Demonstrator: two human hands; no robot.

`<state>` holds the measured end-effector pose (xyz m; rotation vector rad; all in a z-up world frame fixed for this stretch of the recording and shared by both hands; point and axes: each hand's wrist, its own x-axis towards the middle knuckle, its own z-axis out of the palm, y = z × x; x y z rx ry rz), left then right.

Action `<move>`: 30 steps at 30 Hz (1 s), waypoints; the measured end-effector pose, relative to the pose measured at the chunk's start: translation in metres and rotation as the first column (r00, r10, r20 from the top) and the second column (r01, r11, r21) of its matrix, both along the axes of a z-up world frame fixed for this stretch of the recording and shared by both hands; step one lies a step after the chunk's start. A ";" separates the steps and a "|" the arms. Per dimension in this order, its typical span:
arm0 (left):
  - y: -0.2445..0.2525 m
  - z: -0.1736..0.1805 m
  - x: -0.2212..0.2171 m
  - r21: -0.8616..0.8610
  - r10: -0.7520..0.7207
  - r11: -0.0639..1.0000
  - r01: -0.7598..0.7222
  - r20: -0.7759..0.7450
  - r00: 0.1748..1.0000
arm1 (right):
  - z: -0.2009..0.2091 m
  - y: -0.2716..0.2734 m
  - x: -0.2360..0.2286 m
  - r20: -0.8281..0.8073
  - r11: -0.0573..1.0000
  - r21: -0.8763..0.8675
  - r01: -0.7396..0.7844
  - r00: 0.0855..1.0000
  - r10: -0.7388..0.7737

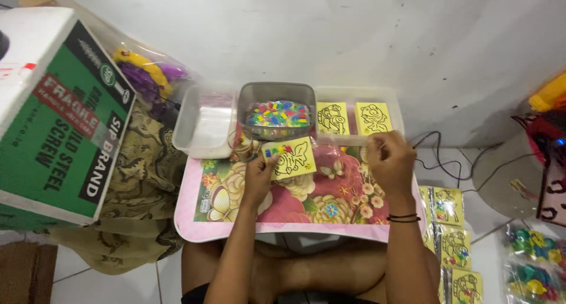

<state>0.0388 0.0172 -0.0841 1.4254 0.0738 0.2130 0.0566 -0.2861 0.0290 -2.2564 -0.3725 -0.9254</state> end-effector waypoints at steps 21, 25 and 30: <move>-0.022 0.093 -0.041 0.083 -0.002 0.997 -0.001 0.035 0.999 | -0.059 -0.002 -0.001 -0.383 0.992 -0.117 -0.042 0.924 -0.006; -0.021 0.091 -0.040 0.084 -0.003 0.996 0.000 0.043 0.999 | -0.067 -0.004 0.002 -0.400 0.989 -0.140 -0.056 0.916 -0.005; -0.015 0.065 -0.030 0.099 -0.009 0.995 0.005 0.049 0.999 | -0.059 0.003 -0.003 -0.301 0.999 -0.017 -0.035 0.953 0.029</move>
